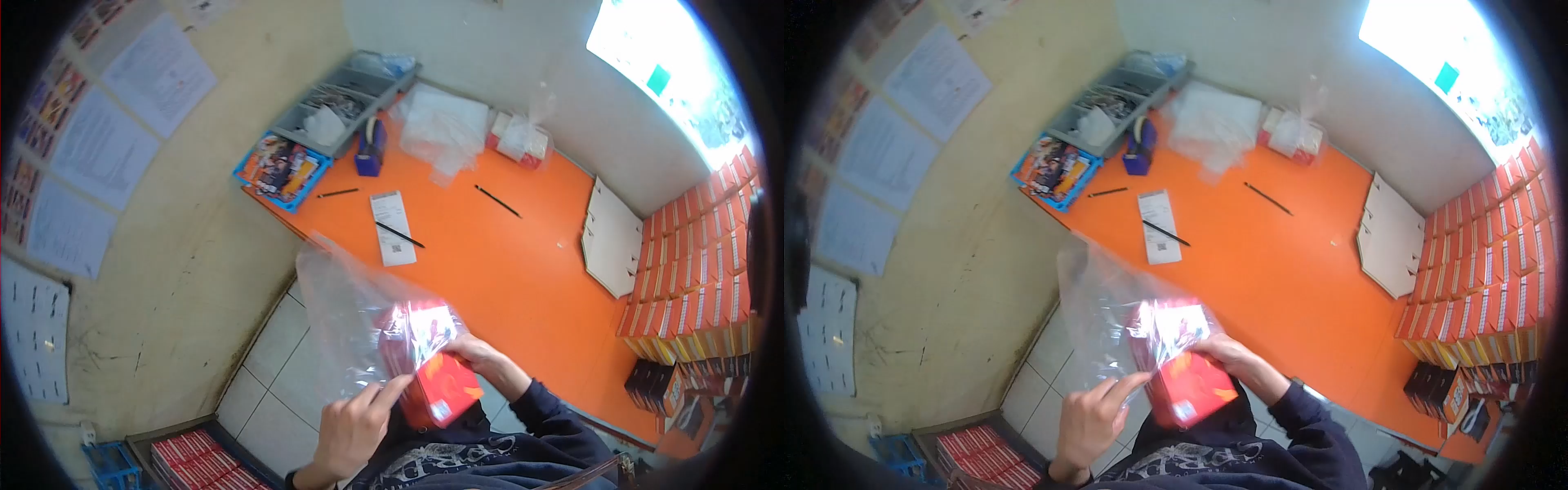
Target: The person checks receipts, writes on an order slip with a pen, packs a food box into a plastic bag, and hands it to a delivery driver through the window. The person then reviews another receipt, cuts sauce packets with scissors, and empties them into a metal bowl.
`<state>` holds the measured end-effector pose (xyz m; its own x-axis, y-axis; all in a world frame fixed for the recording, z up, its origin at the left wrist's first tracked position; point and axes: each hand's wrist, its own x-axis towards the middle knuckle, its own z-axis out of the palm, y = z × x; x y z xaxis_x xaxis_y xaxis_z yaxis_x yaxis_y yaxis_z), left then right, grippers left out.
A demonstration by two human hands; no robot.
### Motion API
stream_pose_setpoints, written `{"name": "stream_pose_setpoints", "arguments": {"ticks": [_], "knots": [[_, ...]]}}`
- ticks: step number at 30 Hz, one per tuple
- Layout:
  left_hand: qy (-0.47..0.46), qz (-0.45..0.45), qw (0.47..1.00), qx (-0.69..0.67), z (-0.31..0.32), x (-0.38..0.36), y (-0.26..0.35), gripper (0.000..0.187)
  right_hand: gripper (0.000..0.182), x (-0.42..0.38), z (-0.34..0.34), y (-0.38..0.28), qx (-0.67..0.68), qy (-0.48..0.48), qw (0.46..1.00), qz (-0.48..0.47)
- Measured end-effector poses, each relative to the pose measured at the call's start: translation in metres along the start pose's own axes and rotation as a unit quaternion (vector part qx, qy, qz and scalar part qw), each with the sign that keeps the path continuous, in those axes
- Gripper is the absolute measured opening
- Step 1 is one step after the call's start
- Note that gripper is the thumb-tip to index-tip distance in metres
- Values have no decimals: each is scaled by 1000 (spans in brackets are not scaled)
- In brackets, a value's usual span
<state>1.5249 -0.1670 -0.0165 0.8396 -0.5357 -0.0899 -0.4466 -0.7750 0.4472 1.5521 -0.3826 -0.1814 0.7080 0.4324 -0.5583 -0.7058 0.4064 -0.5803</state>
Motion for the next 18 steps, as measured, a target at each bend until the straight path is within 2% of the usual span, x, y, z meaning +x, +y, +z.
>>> {"name": "stream_pose_setpoints", "arguments": {"ticks": [1, 2, 3, 4, 5, 6, 7, 9, 11, 12, 13, 14, 15, 17, 18], "knots": [[105, 16, 994, -17, 20, -23, -5, 34, 48, 10, 14, 6, 87, 63, 994, -32], [207, 34, 977, -33, 59, -44, -17, 34, 45, 8, 37, 1, 219, 79, 972, -38], [309, 40, 950, -20, 118, -69, -35, 31, 48, 29, 47, 14, 182, -16, 942, -282], [326, 29, 945, -24, 164, -89, -49, 23, 52, 35, 66, 15, 257, -9, 928, -268], [250, 17, 956, -151, 195, -101, -55, 15, 56, 40, 84, 12, 330, -4, 910, -250], [139, 9, 975, -173, 218, -104, -60, 15, 50, 41, 101, 6, 370, -32, 890, -265], [-7, -73, 966, -249, 198, -89, -46, 17, 50, 45, 105, 5, 366, -41, 891, -264], [-43, 142, 942, -302, 174, -94, -81, 28, 51, 50, 105, 8, 341, -105, 897, -263], [-166, 14, 858, -485, 23, -76, -69, 39, 57, 45, 104, -2, 299, -103, 910, -268], [0, 51, 862, -505, -2, -76, -101, 39, 59, 46, 101, -3, 242, -83, 929, -266], [164, 79, 841, -510, -18, -73, -124, 39, 62, 46, 96, -1, 187, -60, 946, -260], [161, 69, 838, -517, -20, -48, -130, 39, 65, 57, 86, 7, 186, -35, 958, -213], [126, 20, 859, -496, -13, -9, -137, 34, 65, 61, 80, 17, 192, -29, 959, -205], [69, -61, 889, -449, 7, 69, -152, 28, 60, 76, 66, 13, 70, -38, 984, -158], [95, -112, 892, -428, 14, 85, -162, 25, 60, 89, 65, 3, 68, -38, 984, -158]]}}
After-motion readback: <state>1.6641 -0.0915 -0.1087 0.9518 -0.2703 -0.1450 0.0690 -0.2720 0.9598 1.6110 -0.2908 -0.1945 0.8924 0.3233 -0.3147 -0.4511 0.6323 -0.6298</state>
